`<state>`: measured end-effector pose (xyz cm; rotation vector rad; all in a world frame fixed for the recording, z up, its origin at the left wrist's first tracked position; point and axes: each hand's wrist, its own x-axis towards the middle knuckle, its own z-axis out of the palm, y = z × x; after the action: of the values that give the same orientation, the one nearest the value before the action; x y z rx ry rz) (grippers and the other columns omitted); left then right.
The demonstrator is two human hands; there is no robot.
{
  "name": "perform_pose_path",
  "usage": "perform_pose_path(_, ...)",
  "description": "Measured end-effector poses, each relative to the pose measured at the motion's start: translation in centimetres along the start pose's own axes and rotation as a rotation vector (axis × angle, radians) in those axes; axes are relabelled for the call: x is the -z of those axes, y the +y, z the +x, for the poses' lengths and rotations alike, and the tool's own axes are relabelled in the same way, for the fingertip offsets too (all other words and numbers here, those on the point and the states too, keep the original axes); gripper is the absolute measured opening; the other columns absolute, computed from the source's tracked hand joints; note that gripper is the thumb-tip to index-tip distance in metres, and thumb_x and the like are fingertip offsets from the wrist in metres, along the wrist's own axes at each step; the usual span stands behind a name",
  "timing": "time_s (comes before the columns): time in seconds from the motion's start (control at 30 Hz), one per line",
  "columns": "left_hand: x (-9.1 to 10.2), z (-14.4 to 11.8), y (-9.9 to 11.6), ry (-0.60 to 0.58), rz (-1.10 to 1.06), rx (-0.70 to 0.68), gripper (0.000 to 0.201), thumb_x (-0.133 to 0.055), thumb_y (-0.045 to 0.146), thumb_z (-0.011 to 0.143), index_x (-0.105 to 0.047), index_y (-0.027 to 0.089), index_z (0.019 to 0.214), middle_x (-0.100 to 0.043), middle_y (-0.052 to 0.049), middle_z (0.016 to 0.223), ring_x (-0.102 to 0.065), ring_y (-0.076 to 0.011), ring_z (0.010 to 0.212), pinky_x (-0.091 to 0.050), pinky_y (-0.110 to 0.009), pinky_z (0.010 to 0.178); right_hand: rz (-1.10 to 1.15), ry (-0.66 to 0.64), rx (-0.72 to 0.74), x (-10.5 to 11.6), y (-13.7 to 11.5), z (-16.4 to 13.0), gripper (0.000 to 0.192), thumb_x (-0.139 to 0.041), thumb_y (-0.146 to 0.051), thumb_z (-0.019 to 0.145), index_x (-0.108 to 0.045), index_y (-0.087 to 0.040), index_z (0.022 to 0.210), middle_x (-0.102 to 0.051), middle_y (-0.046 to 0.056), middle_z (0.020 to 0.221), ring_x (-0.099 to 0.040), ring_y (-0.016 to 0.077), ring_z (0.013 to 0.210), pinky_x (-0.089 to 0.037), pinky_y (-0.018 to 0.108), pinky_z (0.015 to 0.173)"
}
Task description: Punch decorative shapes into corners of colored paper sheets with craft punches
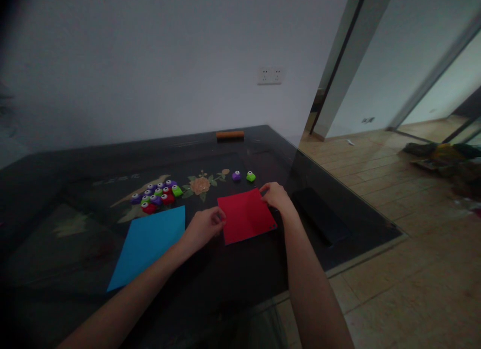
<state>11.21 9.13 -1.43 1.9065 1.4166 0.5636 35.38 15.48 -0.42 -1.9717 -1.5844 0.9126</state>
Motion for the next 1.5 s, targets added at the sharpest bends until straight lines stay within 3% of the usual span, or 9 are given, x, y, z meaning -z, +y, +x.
perform_pose_path(0.17, 0.0, 0.2, -0.2, 0.023, 0.068, -0.023, 0.007, -0.058, 0.016, 0.074, -0.061, 0.02, 0.078, -0.067, -0.002, 0.066, -0.061, -0.0165, 0.058, -0.038, -0.025, 0.052, -0.007, 0.001, 0.003, 0.0, 0.0, 0.0, 0.031, -0.072, -0.006, 0.06, -0.07, -0.017, 0.088, -0.065, 0.002, 0.061, -0.061, 0.0146, 0.055, -0.048, 0.026, 0.056)
perform_pose_path(0.7, 0.2, -0.1, 0.4, 0.012, 0.118, -0.057, 0.01, -0.057, 0.013, 0.074, -0.063, 0.02, 0.078, -0.065, -0.001, 0.066, -0.06, -0.0158, 0.06, -0.037, -0.025, 0.053, -0.042, 0.027, 0.014, -0.1, 0.1, 0.2, 0.031, -0.073, -0.007, 0.061, -0.069, -0.019, 0.089, -0.068, 0.005, 0.072, -0.064, 0.0188, 0.069, -0.048, 0.028, 0.061)
perform_pose_path(1.0, 0.1, 0.0, 0.2, 0.003, 0.147, -0.052, 0.012, -0.056, 0.012, 0.074, -0.063, 0.02, 0.08, -0.065, -0.001, 0.068, -0.06, -0.0164, 0.061, -0.037, -0.025, 0.053, -0.047, 0.04, 0.049, -0.3, 0.5, 0.4, 0.031, -0.074, -0.009, 0.06, -0.068, -0.019, 0.088, -0.065, 0.002, 0.065, -0.062, 0.017, 0.063, -0.047, 0.027, 0.059)
perform_pose_path(1.27, 0.1, -0.5, 0.7, -0.004, 0.223, -0.081, 0.009, -0.058, 0.018, 0.074, -0.062, 0.02, 0.082, -0.064, -0.002, 0.071, -0.059, -0.0186, 0.066, -0.038, -0.026, 0.055, -0.147, 0.101, 0.071, -0.4, 0.3, 0.3, 0.024, -0.073, -0.021, 0.066, -0.067, -0.02, 0.089, -0.065, 0.004, 0.074, -0.062, 0.0183, 0.069, -0.046, 0.028, 0.064)
perform_pose_path(1.37, -0.1, -1.2, 1.5, 0.011, 0.262, -0.109, 0.01, -0.058, 0.02, 0.075, -0.062, 0.02, 0.085, -0.063, -0.006, 0.084, -0.059, -0.0213, 0.077, -0.042, -0.029, 0.062, -0.203, 0.142, 0.098, -0.8, -0.2, 0.2, 0.023, -0.067, -0.028, 0.073, -0.067, -0.019, 0.095, -0.065, 0.007, 0.085, -0.062, 0.0206, 0.08, -0.046, 0.031, 0.071)
perform_pose_path(1.5, -0.9, -2.6, 2.9, 0.024, 0.381, -0.213, 0.024, -0.061, 0.026, 0.077, -0.061, 0.022, 0.1, -0.058, -0.009, 0.11, -0.052, -0.0279, 0.105, -0.044, -0.038, 0.085, -0.263, 0.176, 0.155, -1.7, -0.9, 0.1, 0.024, -0.059, -0.025, 0.08, -0.066, -0.019, 0.102, -0.061, 0.011, 0.102, -0.059, 0.0224, 0.093, -0.044, 0.033, 0.08)
